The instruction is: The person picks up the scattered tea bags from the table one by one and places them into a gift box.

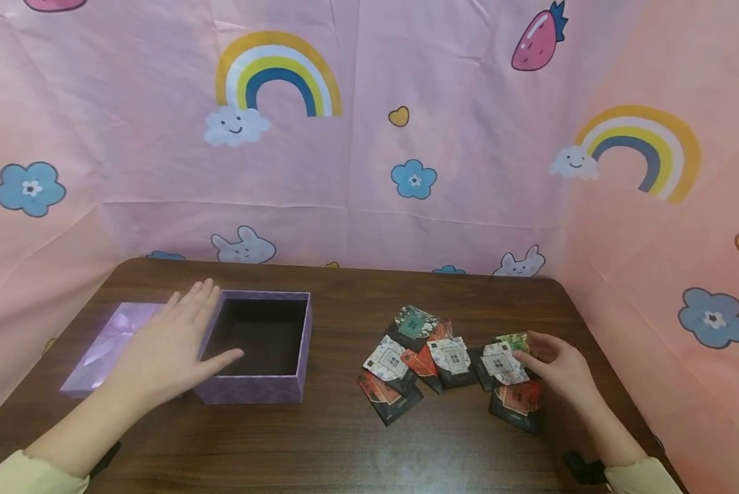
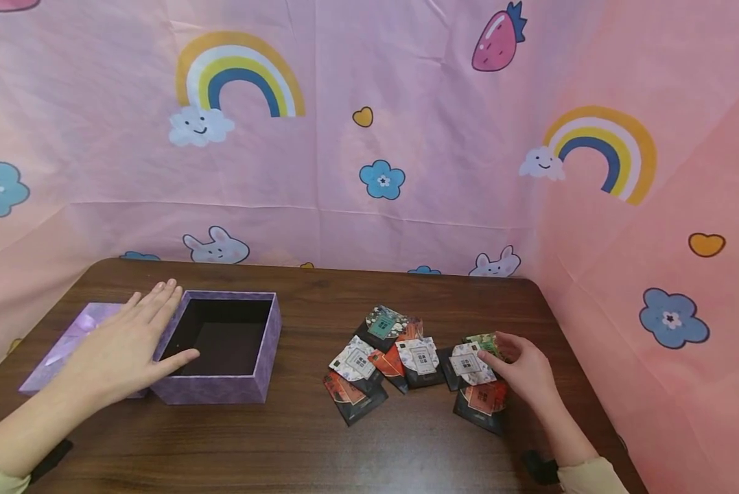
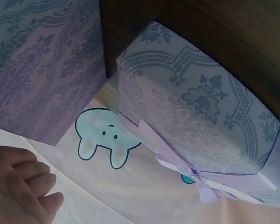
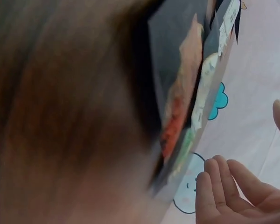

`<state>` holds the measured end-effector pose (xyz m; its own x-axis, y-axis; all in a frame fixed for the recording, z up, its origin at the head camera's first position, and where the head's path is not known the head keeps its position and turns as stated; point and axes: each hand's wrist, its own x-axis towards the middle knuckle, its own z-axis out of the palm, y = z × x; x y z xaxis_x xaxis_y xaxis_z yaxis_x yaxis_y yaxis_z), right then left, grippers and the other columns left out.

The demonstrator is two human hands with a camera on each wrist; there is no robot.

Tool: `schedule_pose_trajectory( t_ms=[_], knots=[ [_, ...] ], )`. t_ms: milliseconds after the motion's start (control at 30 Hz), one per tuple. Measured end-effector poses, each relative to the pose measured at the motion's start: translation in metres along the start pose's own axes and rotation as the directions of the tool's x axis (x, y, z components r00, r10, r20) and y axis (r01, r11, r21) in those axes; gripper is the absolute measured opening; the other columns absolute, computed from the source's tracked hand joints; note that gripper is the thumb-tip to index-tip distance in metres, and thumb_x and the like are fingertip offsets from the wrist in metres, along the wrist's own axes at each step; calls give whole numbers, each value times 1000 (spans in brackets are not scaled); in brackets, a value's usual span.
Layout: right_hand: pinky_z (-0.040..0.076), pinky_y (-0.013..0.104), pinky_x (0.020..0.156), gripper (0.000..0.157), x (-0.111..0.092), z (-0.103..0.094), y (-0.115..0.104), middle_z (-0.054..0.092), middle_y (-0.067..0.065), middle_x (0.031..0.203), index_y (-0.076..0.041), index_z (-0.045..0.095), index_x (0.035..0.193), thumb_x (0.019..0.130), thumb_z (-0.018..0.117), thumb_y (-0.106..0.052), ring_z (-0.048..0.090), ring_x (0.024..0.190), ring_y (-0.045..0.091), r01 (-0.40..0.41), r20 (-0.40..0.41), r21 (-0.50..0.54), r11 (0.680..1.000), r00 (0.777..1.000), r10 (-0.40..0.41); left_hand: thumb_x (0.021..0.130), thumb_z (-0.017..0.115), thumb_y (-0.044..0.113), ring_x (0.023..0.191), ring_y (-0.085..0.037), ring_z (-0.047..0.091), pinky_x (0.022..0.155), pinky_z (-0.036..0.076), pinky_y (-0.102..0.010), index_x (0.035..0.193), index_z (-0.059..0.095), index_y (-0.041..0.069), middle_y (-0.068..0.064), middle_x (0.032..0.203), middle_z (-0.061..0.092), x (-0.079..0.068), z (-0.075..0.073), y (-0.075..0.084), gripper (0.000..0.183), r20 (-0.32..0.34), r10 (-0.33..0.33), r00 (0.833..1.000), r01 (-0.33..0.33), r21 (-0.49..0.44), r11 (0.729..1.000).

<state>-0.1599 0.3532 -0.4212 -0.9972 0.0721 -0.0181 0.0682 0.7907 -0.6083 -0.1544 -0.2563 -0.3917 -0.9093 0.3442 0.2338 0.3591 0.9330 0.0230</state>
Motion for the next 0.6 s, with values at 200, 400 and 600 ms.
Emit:
schedule_pose_trajectory(
  t_ms=[200,400,600],
  knots=[
    [62,53,99,66,4,8,9,65,34,139,11,55,146,100,75,-31,66,127,48,-64,48,61,996,997,61,92,67,70,155,-51,35,135,16,-59,162,31,-10,-34,169,30,0,5,-1,113,14,14,1000,-14,8,1000],
    [63,49,97,66,5,11,12,64,35,140,13,53,146,100,76,-27,64,129,49,-90,73,99,991,994,83,92,68,69,155,-51,35,137,12,-55,161,32,-11,-33,169,31,0,10,-3,111,7,33,999,-33,9,999],
    [62,51,100,68,8,14,14,64,35,139,13,54,145,97,80,-28,64,128,49,-103,77,100,990,992,96,95,67,64,156,-50,35,138,5,-47,162,30,-11,-33,169,31,-1,11,-3,106,16,60,998,-60,-16,998]
  ],
)
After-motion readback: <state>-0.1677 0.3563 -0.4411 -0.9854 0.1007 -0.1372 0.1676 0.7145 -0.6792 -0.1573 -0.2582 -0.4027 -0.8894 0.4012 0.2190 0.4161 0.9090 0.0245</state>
